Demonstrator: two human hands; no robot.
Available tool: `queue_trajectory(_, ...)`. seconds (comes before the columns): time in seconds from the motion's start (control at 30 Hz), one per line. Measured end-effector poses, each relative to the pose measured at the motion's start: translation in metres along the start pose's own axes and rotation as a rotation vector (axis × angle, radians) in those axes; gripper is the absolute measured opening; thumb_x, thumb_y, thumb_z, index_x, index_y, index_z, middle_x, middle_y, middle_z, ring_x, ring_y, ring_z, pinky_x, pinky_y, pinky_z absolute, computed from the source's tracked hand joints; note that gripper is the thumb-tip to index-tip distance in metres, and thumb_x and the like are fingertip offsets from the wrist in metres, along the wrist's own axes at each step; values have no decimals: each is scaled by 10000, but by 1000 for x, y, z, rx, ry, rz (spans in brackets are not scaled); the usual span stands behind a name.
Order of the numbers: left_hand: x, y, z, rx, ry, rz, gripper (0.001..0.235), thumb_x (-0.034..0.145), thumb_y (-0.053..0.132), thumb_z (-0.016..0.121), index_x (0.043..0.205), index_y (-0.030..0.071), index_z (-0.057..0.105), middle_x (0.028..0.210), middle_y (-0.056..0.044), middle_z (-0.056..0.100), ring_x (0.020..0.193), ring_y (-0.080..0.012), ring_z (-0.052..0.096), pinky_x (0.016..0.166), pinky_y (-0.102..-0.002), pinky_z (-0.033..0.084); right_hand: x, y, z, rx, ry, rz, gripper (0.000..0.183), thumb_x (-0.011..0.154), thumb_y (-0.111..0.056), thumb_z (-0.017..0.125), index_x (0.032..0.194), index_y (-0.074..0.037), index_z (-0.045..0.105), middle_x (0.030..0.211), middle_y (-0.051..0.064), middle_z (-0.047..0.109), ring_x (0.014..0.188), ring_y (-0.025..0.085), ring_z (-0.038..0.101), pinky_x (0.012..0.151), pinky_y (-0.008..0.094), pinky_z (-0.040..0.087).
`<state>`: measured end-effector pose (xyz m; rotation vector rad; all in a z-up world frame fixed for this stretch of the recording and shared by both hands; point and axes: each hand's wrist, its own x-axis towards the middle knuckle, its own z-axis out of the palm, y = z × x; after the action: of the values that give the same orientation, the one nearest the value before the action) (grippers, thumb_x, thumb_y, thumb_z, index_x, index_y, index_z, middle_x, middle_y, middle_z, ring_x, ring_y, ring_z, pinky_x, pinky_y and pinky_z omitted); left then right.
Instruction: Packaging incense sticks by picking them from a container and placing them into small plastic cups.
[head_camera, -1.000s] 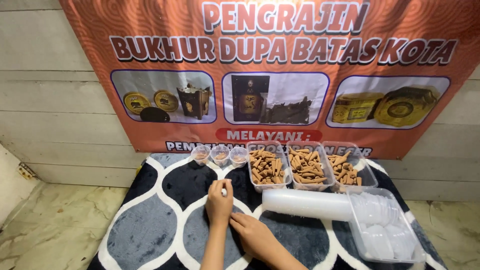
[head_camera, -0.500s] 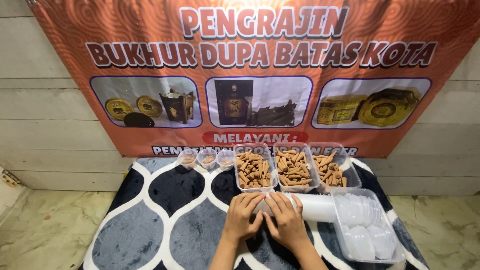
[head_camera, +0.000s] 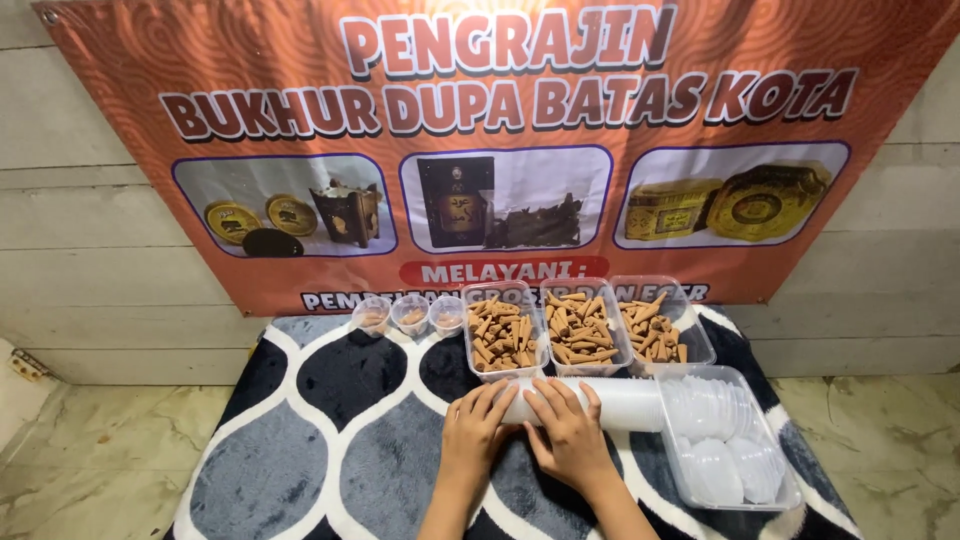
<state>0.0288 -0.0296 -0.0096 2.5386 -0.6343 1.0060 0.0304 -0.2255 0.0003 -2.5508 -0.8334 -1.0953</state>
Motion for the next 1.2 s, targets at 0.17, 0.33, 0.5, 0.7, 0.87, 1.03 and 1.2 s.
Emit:
queue_trajectory(0.17,2,-9,-2,-46,-16,0,613,821,281,816,1395,229,606,1376,33,645,1169,-216,595,904,-412,468,1,-1,0,-33,-17,5,537,868,-338,667,1390,-226,601,1385,25,614,1297,214,533,1132,534,222)
queue_trajectory(0.33,-1,-23,-8,-132,-90,-91,623,858,425,779,1422,238,589,1349,-9,638,1168,-240,588,930,-432,458,4,1,3,-82,40,2,496,827,-340,675,1298,-190,639,1320,40,637,1252,231,564,1121,524,245)
queue_trajectory(0.5,1,-29,-24,-517,-396,-489,720,796,267,880,1429,282,536,1319,-17,475,1191,-262,573,916,-460,536,0,1,12,-98,48,40,472,795,-326,676,1239,-171,632,1333,55,630,1276,243,557,1133,540,244)
queue_trajectory(0.7,-5,-49,-28,-729,-330,-522,656,759,123,864,1333,193,555,1341,-17,572,1255,-194,584,1022,-368,495,0,0,12,-73,104,48,462,769,-298,652,1205,-154,594,1296,72,625,1236,268,576,1123,547,275)
queue_trajectory(0.87,-8,-62,-38,-675,-390,-699,778,721,171,922,1357,220,477,1387,-11,571,1280,-187,586,1100,-363,497,-1,0,16,-72,82,52,452,774,-301,647,1201,-159,598,1285,72,622,1238,264,567,1122,534,265)
queue_trajectory(1.03,2,-52,-54,-597,-446,-603,829,736,265,908,1436,249,465,1418,-4,533,1299,-201,579,1087,-372,489,7,-7,10,-46,71,59,379,800,-291,629,1154,-154,615,1245,69,635,1201,274,596,1110,545,259)
queue_trajectory(1.2,19,-30,-81,-504,-582,-738,725,667,320,894,1308,413,568,1378,208,665,1239,-158,648,956,-389,519,36,-22,-1,47,189,213,310,900,-233,616,1195,-142,640,1155,35,715,1038,194,681,1105,476,309)
